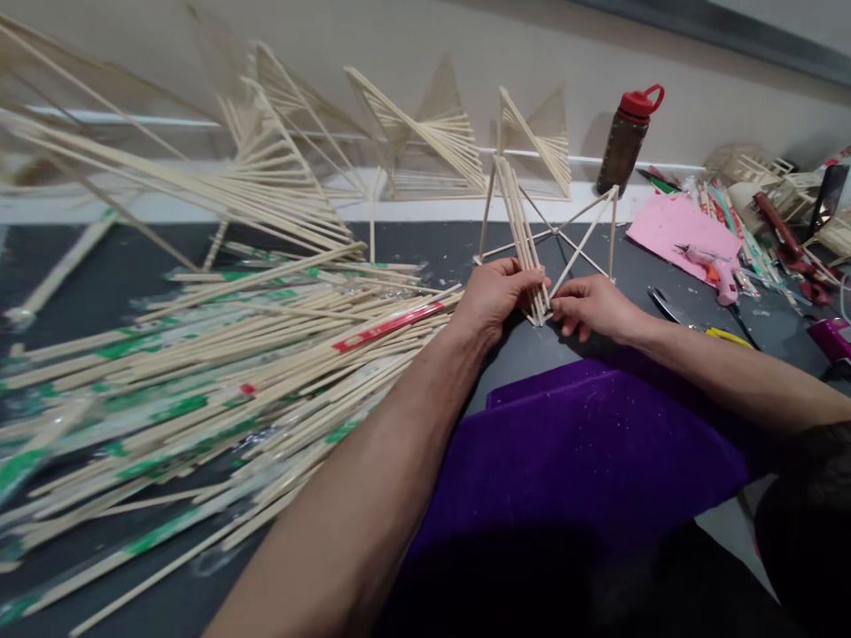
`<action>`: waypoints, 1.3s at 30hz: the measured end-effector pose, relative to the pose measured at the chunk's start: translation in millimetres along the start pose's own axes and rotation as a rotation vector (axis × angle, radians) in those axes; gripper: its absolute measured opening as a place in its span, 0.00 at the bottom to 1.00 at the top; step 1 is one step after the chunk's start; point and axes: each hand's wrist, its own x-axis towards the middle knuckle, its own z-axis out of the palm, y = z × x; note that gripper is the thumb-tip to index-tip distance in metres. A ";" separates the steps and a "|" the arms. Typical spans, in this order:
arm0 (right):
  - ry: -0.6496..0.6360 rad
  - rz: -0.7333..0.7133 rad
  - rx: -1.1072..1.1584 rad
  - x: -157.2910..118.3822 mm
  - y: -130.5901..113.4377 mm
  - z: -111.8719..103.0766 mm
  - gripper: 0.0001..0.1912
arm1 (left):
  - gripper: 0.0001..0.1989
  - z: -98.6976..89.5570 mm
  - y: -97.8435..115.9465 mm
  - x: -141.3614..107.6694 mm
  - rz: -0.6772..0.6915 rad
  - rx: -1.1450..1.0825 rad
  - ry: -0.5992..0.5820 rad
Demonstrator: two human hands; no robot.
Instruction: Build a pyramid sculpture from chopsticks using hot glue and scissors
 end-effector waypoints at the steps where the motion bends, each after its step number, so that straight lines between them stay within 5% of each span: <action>1: 0.004 0.009 0.001 0.0 -1.7 0.9 0.06 | 0.04 -0.1 -0.4 0.3 0.004 -0.003 -0.002; 39: -0.036 0.015 -0.024 8.1 0.5 5.2 0.10 | 0.07 -6.3 -5.1 2.7 0.015 -0.039 -0.035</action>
